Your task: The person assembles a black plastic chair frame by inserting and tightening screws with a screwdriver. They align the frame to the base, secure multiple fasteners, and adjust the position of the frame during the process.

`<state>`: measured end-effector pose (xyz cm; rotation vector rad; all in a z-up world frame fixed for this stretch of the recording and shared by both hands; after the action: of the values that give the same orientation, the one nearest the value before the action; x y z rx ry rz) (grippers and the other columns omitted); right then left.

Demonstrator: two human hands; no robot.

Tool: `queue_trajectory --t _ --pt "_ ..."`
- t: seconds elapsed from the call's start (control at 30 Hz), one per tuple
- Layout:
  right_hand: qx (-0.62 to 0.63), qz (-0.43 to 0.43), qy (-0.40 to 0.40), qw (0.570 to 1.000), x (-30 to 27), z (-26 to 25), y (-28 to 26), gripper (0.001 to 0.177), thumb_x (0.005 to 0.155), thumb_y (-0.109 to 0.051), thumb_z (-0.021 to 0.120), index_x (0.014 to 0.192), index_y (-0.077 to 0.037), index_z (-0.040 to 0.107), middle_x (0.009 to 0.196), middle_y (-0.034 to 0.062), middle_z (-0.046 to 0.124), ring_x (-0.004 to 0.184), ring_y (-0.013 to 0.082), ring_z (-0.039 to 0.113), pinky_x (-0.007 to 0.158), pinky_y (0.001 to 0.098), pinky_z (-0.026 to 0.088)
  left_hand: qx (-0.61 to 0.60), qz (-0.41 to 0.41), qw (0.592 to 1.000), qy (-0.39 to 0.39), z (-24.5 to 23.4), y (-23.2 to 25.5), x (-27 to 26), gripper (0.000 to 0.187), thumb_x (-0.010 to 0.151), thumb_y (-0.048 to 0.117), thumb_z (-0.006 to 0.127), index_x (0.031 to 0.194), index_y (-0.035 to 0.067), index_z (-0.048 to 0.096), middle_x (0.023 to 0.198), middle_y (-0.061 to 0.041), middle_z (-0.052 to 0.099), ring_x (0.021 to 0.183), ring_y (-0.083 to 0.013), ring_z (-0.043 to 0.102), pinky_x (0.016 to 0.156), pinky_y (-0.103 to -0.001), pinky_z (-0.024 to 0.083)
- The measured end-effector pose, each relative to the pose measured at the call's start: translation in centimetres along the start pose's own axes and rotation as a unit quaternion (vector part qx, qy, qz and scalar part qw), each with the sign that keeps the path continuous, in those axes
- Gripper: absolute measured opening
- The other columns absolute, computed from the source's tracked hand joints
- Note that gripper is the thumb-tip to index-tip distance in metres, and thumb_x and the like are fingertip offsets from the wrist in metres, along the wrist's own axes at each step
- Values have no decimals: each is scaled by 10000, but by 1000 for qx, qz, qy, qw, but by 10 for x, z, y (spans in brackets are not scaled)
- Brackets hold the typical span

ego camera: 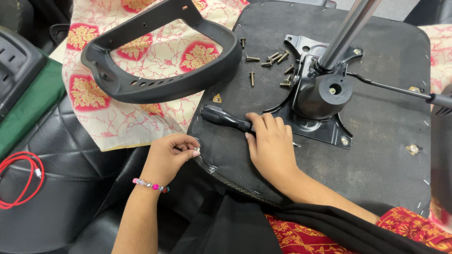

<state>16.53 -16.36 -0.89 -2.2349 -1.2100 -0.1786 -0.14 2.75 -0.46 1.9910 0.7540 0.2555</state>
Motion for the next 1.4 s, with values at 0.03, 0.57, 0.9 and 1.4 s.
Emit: queue_trajectory --t 0.03,0.57,0.9,1.4 --pt "0 -2 -12 1000 1 0 0 379 879 -165 709 1238 -72 630 1027 85 610 950 273 572 820 420 432 -12 15 1000 -14 -1 -2 1 157 759 19 802 914 37 786 800 -4 749 743 -61 683 694 -230 554" --pt "340 179 -57 921 24 7 16 290 1024 -279 557 1180 -50 643 810 17 578 665 158 542 585 303 463 365 34 929 -59 -6 35 7 415 769 454 826 742 78 652 745 -74 661 733 -283 669 647 -417 515" --pt "715 256 -297 579 46 11 11 202 1008 -178 584 1190 -97 550 650 -70 383 493 39 321 419 222 235 326 141 926 -127 -5 38 11 71 868 115 640 879 59 597 871 -127 650 832 -355 657 706 -459 516" --pt "843 149 -157 493 39 35 18 375 1072 -337 539 783 -104 481 745 2 430 634 110 429 692 285 390 239 9 960 -147 -12 46 23 313 674 205 900 759 51 641 645 -63 650 638 -212 658 622 -374 518"
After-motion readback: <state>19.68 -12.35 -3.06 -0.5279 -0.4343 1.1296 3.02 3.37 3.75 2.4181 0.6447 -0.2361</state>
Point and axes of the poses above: each hand's wrist, its own x-axis towards the middle knuckle, its own z-axis out of the palm, y = z × x, the point moved 1 cm from there along x, towards the middle knuckle
